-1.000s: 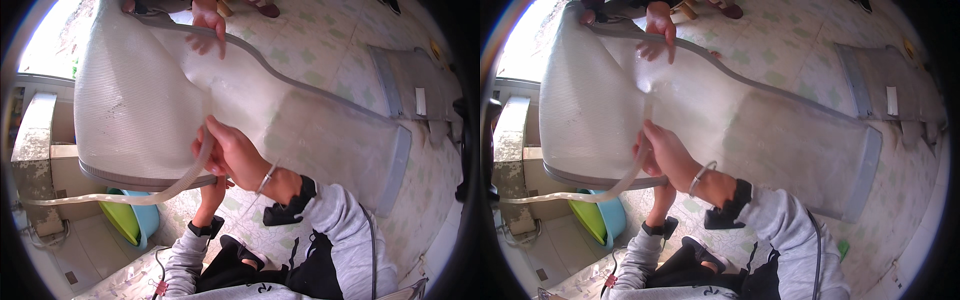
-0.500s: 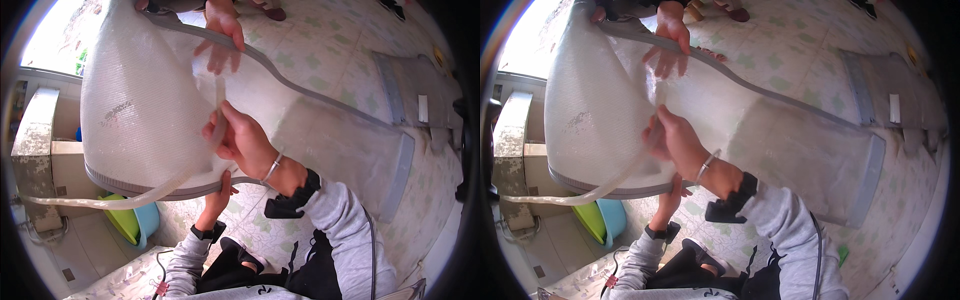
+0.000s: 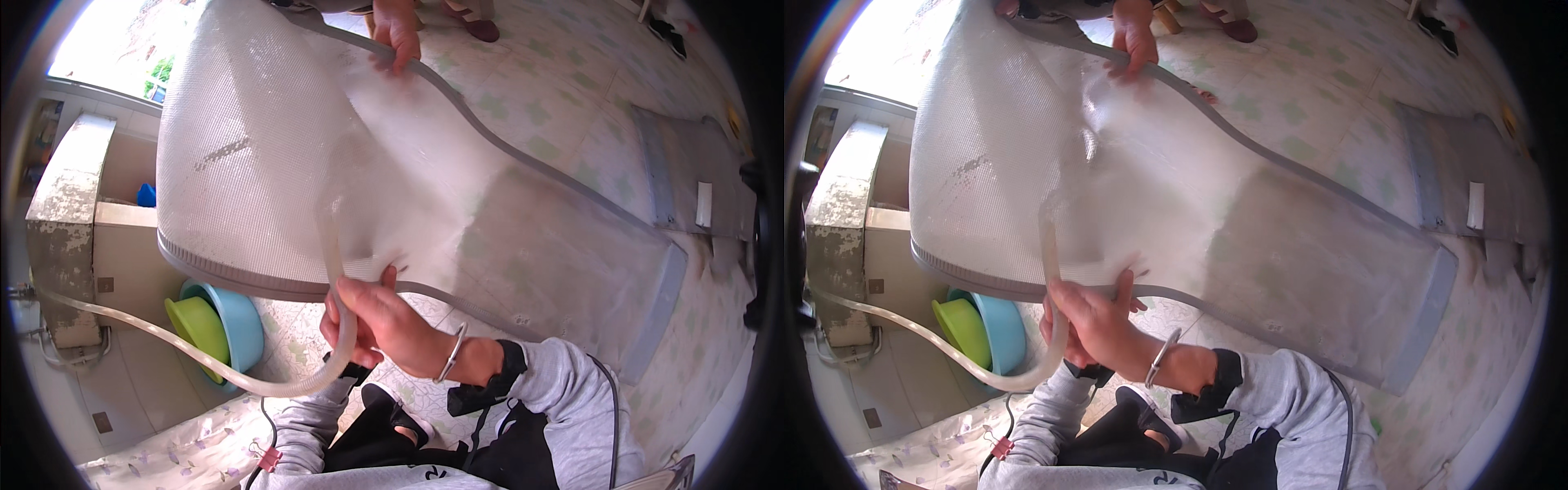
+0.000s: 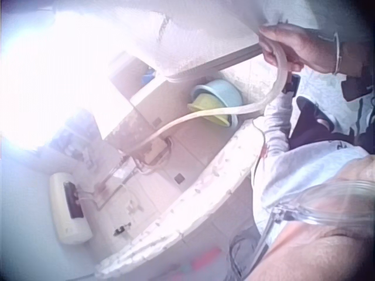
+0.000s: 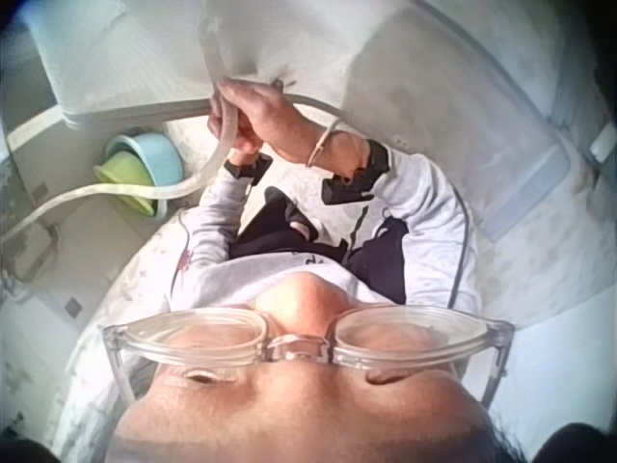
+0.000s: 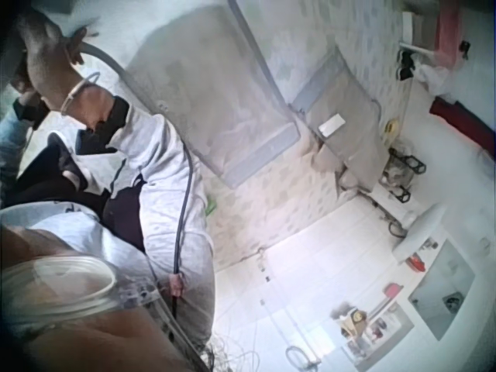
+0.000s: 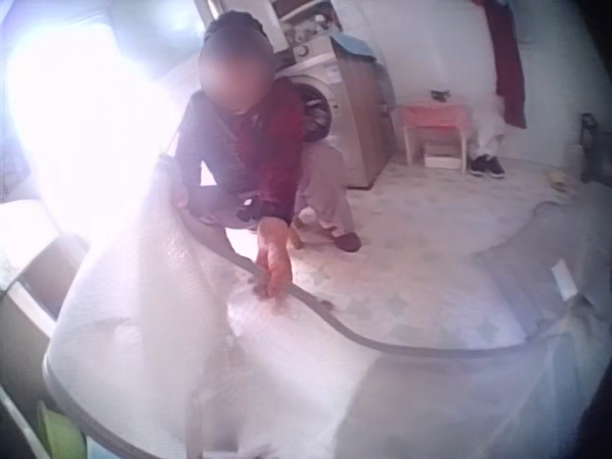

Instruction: The person inserts a flexible white plastic spline into the groove of a rectangular mesh screen frame. They work along the edges, pressing the spline into place by hand while another person assists by holding the frame steady.

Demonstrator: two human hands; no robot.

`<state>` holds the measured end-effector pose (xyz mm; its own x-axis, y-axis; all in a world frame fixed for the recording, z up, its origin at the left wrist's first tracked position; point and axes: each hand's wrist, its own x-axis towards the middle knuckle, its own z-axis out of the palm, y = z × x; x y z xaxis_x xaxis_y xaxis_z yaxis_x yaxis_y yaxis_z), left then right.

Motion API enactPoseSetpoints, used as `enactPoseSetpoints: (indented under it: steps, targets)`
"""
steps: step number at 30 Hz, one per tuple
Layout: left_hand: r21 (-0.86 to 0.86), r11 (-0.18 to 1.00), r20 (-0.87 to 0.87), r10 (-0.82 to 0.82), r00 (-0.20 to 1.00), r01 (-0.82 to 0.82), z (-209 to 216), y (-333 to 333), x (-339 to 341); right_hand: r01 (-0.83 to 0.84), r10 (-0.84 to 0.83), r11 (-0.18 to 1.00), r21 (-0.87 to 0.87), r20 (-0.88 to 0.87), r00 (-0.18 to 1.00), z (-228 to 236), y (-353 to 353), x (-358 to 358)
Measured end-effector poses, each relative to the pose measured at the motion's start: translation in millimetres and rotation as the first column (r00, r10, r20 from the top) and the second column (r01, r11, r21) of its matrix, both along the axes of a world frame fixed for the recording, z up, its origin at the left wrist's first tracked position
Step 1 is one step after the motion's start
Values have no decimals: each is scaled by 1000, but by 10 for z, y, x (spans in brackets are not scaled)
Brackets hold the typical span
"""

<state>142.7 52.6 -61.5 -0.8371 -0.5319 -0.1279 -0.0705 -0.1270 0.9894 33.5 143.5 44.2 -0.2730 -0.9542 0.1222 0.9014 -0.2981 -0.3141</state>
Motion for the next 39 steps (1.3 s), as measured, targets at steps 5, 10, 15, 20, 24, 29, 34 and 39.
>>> enactPoseSetpoints:
  steps: [5,10,15,20,24,29,34,39]
  targets:
    - [-193,980,101,60,993,-39,17,20,-153,-40,69,984,172,-171,983,209,113,-125]
    - [-296,949,313,-13,950,110,-33,-155,-561,-21,52,981,192,-157,986,654,-132,-418]
    - [-290,942,396,-45,917,171,55,-79,-609,-125,155,983,137,-233,960,870,-249,-147]
    - [-268,949,404,-45,914,165,128,-94,-632,-193,210,976,99,-211,955,794,-305,59]
    - [-149,961,68,244,967,-232,148,75,-539,-166,240,944,287,-248,939,541,-64,-5]
    - [-360,929,256,14,967,82,-81,-273,-479,-186,225,892,412,-47,973,-32,402,-44]
    - [-128,984,291,-82,953,124,-192,-460,-530,-172,49,840,515,245,968,-631,1017,100]
    - [-284,954,257,-26,966,101,203,-269,-667,-249,105,854,456,318,942,-857,1156,275]
